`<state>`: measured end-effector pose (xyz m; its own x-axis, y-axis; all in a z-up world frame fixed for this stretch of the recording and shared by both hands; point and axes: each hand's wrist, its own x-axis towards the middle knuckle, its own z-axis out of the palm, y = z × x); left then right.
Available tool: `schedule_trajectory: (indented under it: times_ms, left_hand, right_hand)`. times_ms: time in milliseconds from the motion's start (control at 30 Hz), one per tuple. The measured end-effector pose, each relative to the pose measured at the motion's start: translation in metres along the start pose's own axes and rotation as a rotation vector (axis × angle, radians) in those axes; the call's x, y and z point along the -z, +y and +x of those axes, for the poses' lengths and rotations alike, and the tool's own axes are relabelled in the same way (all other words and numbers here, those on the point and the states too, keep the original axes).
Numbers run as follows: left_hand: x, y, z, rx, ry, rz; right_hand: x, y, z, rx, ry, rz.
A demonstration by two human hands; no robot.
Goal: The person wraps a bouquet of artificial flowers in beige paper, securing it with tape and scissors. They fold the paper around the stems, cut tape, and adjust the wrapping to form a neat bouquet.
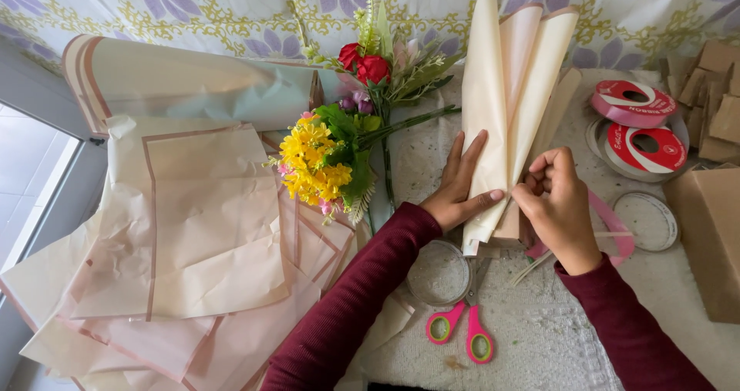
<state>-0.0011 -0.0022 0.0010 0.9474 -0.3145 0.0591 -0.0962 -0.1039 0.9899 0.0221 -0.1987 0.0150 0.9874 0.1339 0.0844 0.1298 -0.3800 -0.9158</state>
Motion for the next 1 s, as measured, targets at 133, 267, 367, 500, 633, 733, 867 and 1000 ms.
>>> schedule_trajectory:
  times_ms: [133, 267, 367, 500, 633, 733, 867, 1000]
  left_hand:
    - [0.001, 0.002, -0.002, 0.000, 0.000, 0.007]
    - [0.000, 0.002, -0.002, 0.004, -0.005, 0.009]
    - [-0.002, 0.000, 0.000, 0.005, -0.009, 0.009]
    - [-0.004, 0.000, 0.000, 0.000, -0.020, 0.009]
    - [-0.005, -0.040, 0.020, -0.011, 0.135, -0.172]
    - [-0.007, -0.055, 0.028, 0.108, 0.272, -0.284]
    - [-0.007, -0.035, 0.025, 0.280, 0.398, -0.215]
    - [0.000, -0.023, 0.021, 0.361, 0.362, -0.229]
  right_hand:
    - [-0.004, -0.006, -0.001, -0.034, 0.018, -0.116]
    - [-0.002, -0.017, -0.006, -0.096, 0.003, -0.111]
    - [-0.003, -0.008, -0.002, -0.056, 0.062, -0.084]
    - [0.001, 0.005, 0.004, -0.052, 0.097, -0.033]
    - [0.014, 0.000, 0.006, -0.194, 0.102, 0.163]
    - [0.028, 0.006, 0.008, -0.237, 0.031, 0.020]
    - [0.043, 0.008, 0.017, -0.301, -0.218, -0.325]
    - [0.038, -0.014, 0.008, -0.564, -0.470, -0.156]
